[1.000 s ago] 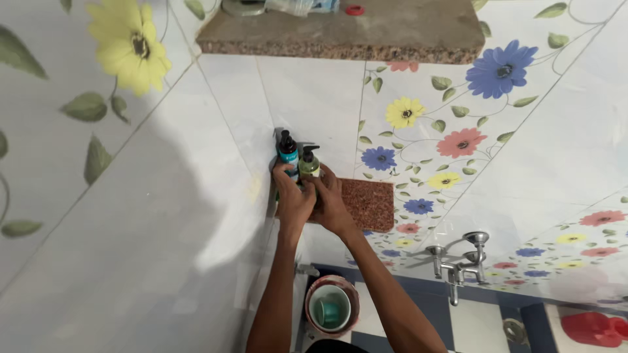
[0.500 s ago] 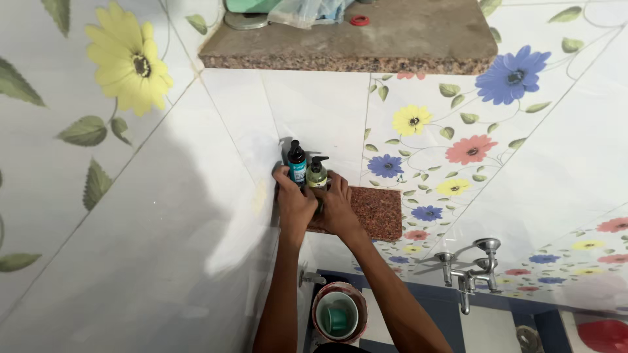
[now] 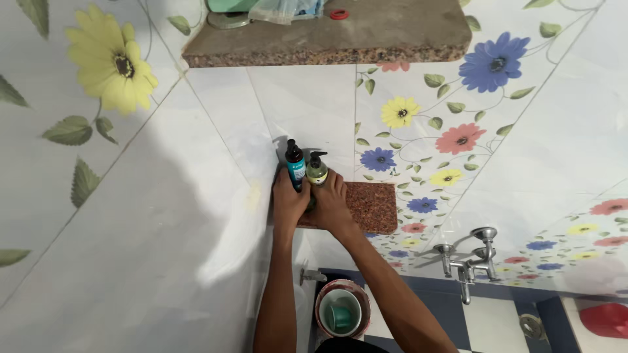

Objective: The person removes various toiletries from a wall-mounted shelf, places them on the floor, and then sits to inspect and handle them. Items include bottles, tubes, soap, and a sponge.

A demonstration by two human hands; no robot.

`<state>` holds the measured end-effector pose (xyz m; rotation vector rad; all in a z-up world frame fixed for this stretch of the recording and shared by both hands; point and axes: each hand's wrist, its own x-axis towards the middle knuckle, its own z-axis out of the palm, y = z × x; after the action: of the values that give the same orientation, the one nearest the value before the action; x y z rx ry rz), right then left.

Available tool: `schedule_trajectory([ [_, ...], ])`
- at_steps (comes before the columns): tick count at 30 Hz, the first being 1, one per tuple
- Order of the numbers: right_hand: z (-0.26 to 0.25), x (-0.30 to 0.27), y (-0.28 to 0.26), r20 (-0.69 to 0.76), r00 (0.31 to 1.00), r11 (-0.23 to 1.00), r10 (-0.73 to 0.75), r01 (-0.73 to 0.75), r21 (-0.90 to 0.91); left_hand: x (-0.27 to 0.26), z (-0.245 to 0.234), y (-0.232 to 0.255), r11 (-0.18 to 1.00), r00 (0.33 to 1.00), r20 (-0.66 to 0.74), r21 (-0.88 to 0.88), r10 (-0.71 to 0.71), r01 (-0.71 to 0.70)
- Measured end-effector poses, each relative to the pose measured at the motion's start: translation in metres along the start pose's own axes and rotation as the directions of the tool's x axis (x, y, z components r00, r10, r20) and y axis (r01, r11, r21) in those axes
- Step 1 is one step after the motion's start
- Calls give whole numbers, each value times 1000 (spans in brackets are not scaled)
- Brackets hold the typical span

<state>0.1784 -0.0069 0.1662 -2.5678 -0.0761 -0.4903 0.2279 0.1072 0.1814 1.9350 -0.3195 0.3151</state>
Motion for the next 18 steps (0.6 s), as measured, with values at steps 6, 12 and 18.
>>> schedule_trajectory([
  [6, 2, -1, 4, -73, 996, 998, -59, 61, 20, -7, 5, -9, 993, 998, -47, -106, 52, -57],
  [12, -6, -16, 13, -159, 980, 976, -121, 146, 160, -22, 1, 5, 983, 993, -32, -142, 111, -114],
  [18, -40, -56, 12, -228, 973, 984, -40, 78, 160, -46, 5, 45, 988, 989, 80, -98, 124, -116],
])
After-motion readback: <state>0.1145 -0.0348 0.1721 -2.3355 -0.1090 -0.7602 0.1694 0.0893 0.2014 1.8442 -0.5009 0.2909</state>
